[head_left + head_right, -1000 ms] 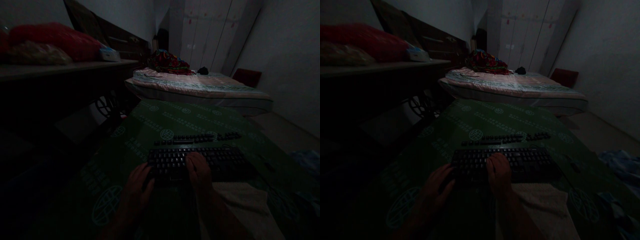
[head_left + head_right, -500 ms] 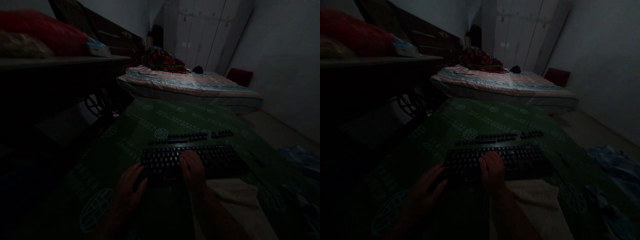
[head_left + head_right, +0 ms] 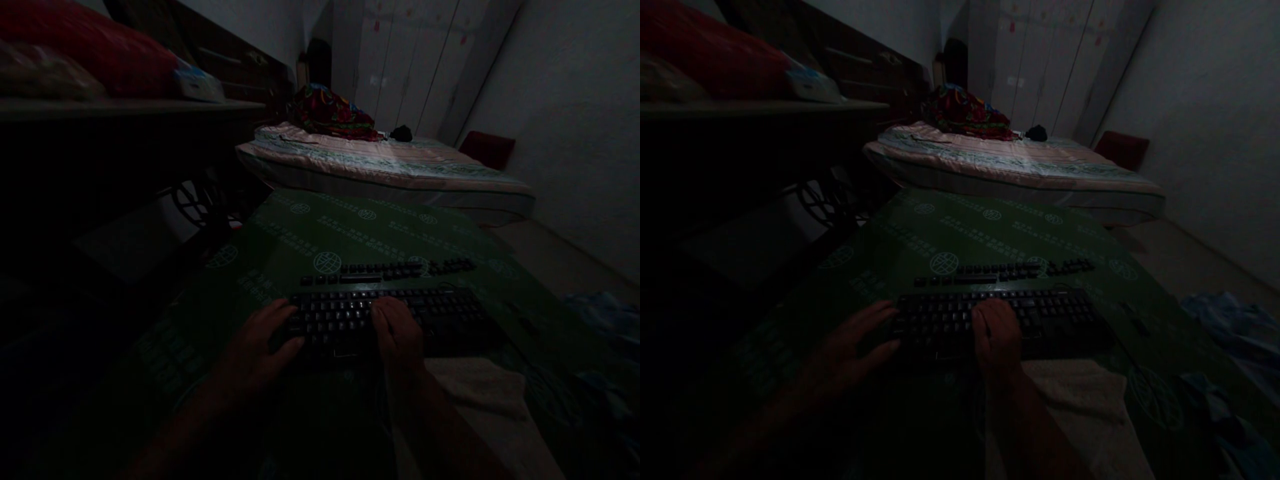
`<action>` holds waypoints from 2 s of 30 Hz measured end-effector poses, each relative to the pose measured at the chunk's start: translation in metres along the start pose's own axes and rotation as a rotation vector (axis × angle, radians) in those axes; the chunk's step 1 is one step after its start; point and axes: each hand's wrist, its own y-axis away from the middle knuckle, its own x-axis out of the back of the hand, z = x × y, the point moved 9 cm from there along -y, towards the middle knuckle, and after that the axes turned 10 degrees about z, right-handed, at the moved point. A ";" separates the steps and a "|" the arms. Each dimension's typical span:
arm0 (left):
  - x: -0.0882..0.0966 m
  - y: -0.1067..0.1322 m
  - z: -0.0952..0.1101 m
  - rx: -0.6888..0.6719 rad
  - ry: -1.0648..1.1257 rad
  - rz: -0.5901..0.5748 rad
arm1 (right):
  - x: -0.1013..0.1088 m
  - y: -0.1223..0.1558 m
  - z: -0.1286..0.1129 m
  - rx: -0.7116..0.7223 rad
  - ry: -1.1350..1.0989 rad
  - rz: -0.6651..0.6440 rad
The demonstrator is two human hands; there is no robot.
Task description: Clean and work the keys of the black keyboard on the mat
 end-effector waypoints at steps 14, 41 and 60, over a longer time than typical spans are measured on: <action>-0.024 -0.019 -0.027 0.208 0.262 -0.050 | 0.000 0.003 0.001 0.022 0.002 -0.017; -0.038 -0.002 -0.005 -0.103 0.162 -0.223 | -0.001 0.008 0.010 -0.012 0.025 -0.006; -0.040 -0.003 -0.001 -0.110 0.143 -0.198 | -0.004 0.009 0.008 0.000 0.013 -0.041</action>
